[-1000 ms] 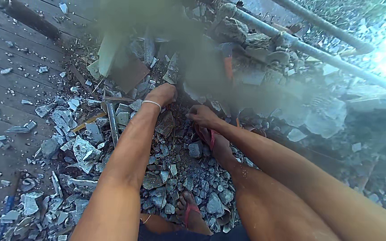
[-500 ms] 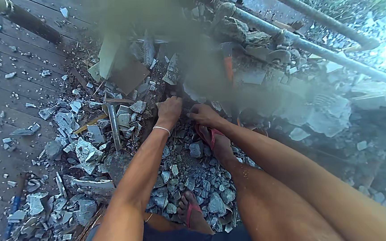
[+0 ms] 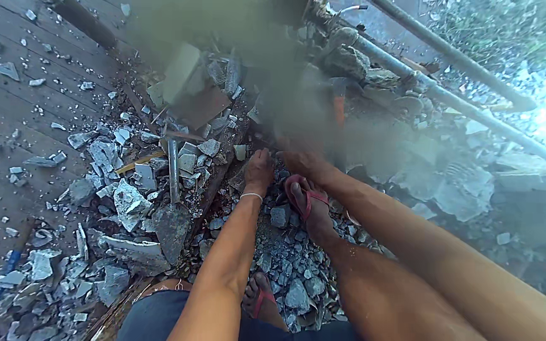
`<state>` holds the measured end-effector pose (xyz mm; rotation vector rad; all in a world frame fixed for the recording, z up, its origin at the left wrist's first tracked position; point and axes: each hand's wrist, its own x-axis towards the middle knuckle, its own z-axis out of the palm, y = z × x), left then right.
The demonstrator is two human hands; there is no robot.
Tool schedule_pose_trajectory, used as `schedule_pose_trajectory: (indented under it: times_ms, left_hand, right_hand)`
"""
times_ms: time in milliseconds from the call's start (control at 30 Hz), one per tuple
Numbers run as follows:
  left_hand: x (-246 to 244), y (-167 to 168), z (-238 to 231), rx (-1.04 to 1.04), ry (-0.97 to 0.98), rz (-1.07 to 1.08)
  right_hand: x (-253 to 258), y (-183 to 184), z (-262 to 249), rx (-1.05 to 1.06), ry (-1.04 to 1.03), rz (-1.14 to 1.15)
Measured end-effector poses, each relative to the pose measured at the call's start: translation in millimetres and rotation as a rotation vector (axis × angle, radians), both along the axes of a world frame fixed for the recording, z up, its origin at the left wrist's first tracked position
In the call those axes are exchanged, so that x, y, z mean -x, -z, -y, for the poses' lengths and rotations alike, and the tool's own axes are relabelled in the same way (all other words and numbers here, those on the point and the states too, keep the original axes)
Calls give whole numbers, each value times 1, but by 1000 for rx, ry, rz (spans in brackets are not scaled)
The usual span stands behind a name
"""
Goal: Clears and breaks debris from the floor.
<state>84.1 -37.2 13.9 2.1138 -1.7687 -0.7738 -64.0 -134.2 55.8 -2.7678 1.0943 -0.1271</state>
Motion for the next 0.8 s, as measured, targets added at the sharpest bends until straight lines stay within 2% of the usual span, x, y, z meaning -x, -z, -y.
schedule_pose_trajectory:
  times_ms: [100, 233, 367, 500, 667, 800]
  left_hand:
    - [3, 7, 3, 12, -20, 31]
    - [2, 13, 1, 18, -24, 41]
    - [-2, -6, -3, -33, -14, -7]
    - [-1, -12, -7, -69, -29, -20]
    - [6, 14, -2, 20, -82, -8]
    - [11, 17, 9, -4, -148, -14]
  right_hand:
    - [-8, 16, 12, -28, -62, -119]
    - [-15, 43, 25, 23, -106, -103]
    - [-24, 32, 38, 24, -129, -171]
    - [-34, 27, 46, -45, -201, -225]
    - [-64, 14, 53, -161, -73, -309]
    - [-81, 13, 63, -231, -2, -392]
